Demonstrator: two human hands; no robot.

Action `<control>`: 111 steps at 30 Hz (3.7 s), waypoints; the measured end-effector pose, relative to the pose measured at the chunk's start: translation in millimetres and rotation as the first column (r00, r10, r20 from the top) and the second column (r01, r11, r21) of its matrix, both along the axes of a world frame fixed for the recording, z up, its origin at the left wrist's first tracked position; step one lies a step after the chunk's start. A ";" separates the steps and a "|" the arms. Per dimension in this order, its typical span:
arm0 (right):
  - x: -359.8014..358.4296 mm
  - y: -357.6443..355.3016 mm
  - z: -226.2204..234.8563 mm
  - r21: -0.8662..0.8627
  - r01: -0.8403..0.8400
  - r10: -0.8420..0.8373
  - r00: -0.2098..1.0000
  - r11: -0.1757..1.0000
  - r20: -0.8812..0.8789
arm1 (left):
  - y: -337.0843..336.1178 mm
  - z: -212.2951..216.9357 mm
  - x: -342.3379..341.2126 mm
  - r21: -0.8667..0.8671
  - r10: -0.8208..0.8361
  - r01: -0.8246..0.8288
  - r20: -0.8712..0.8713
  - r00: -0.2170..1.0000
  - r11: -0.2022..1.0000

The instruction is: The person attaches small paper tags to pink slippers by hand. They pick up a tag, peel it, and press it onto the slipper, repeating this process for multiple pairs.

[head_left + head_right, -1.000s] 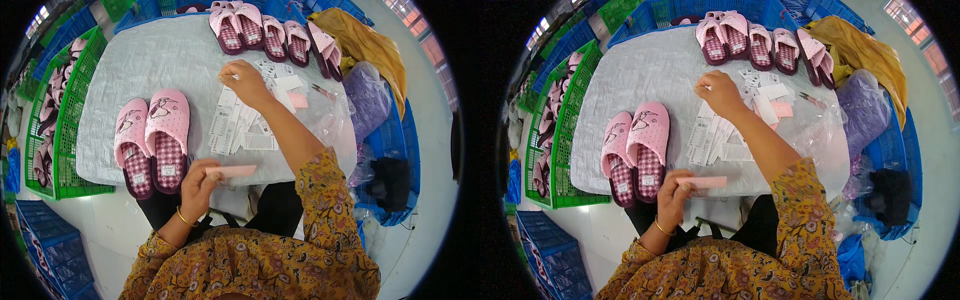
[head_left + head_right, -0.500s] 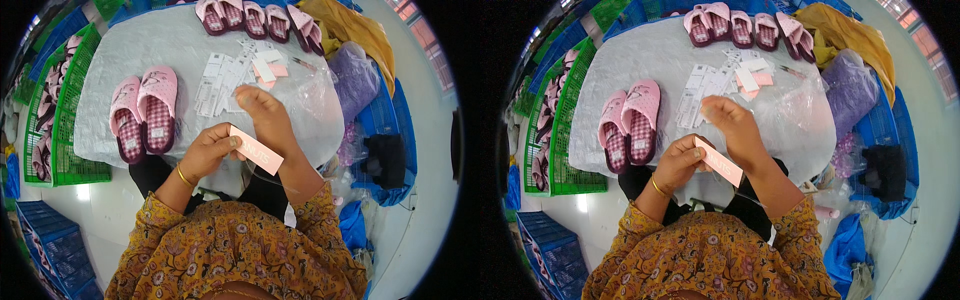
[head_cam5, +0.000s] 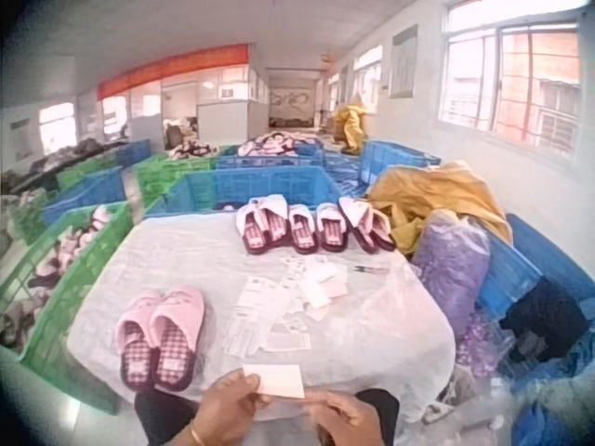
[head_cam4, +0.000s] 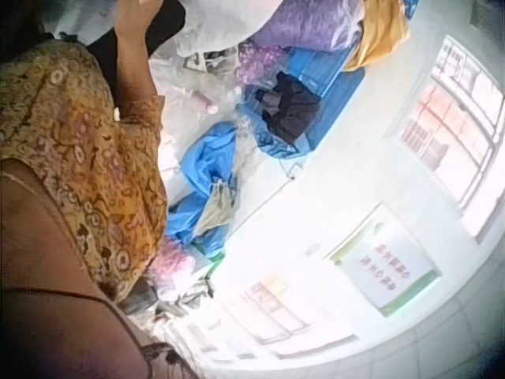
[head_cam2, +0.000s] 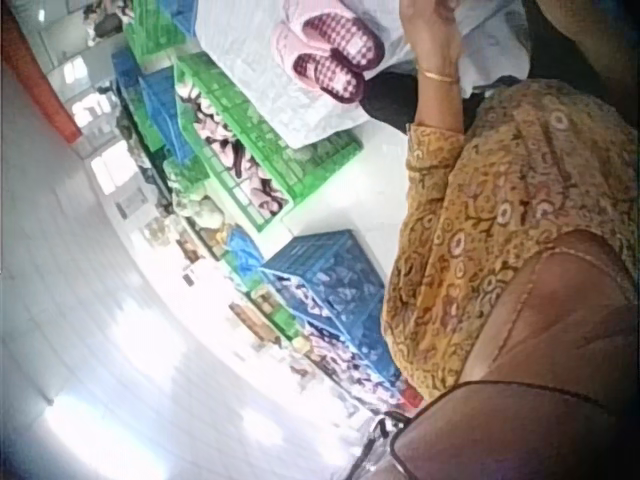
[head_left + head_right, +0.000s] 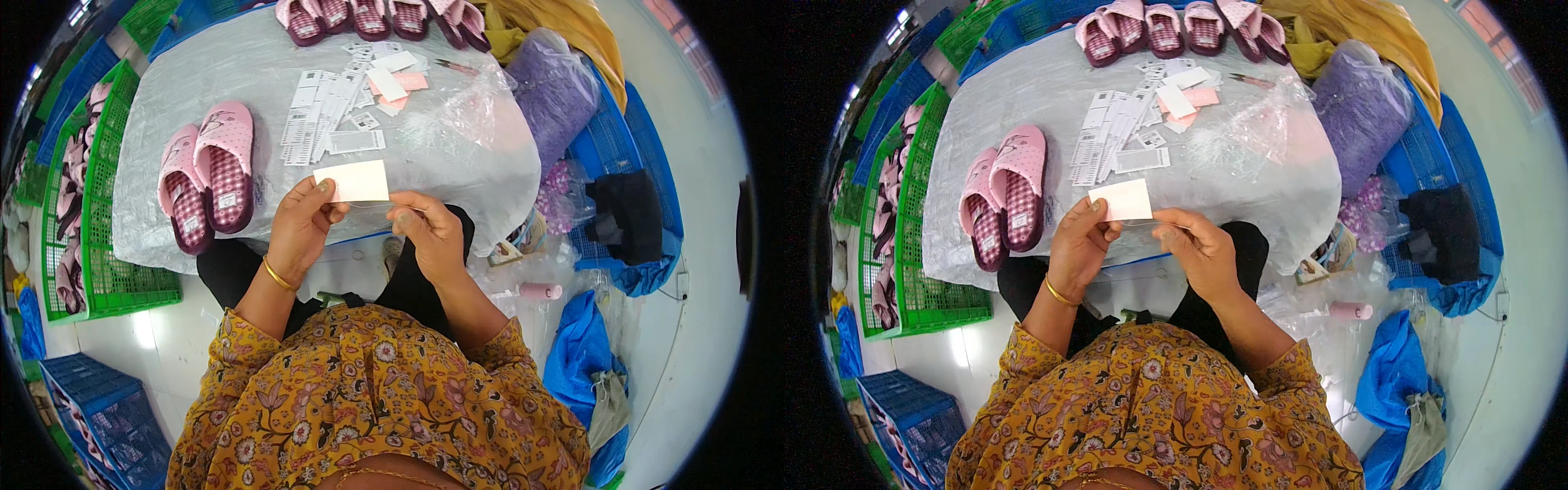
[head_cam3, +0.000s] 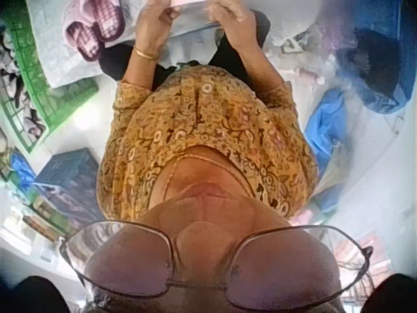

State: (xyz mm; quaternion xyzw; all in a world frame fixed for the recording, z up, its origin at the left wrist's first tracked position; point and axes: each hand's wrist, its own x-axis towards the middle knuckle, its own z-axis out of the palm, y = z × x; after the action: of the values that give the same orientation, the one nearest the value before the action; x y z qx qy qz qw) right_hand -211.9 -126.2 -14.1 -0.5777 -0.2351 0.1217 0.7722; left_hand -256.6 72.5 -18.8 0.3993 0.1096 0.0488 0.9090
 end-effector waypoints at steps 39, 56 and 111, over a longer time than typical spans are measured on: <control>10.4 -3.2 -7.0 -0.201 0.101 -0.153 0.952 0.974 -0.263 | 1.1 -9.6 -8.4 0.420 0.192 -0.167 -0.019 0.981 0.892; 20.4 -5.9 -24.3 -0.102 0.000 -0.048 0.882 0.995 -0.469 | -8.6 -16.3 -9.0 0.453 0.092 -0.096 0.032 0.995 0.887; 44.7 16.4 -17.6 -0.398 -0.059 0.128 0.981 0.916 0.149 | 101.7 -21.8 134.4 0.920 0.351 -0.006 0.156 0.923 -0.392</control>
State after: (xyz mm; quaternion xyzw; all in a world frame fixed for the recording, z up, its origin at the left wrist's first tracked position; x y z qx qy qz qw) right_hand -167.2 -109.9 -31.7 -0.7167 -0.2990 0.1527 0.6113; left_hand -122.2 174.2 -40.6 0.9465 0.1811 0.2239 0.1455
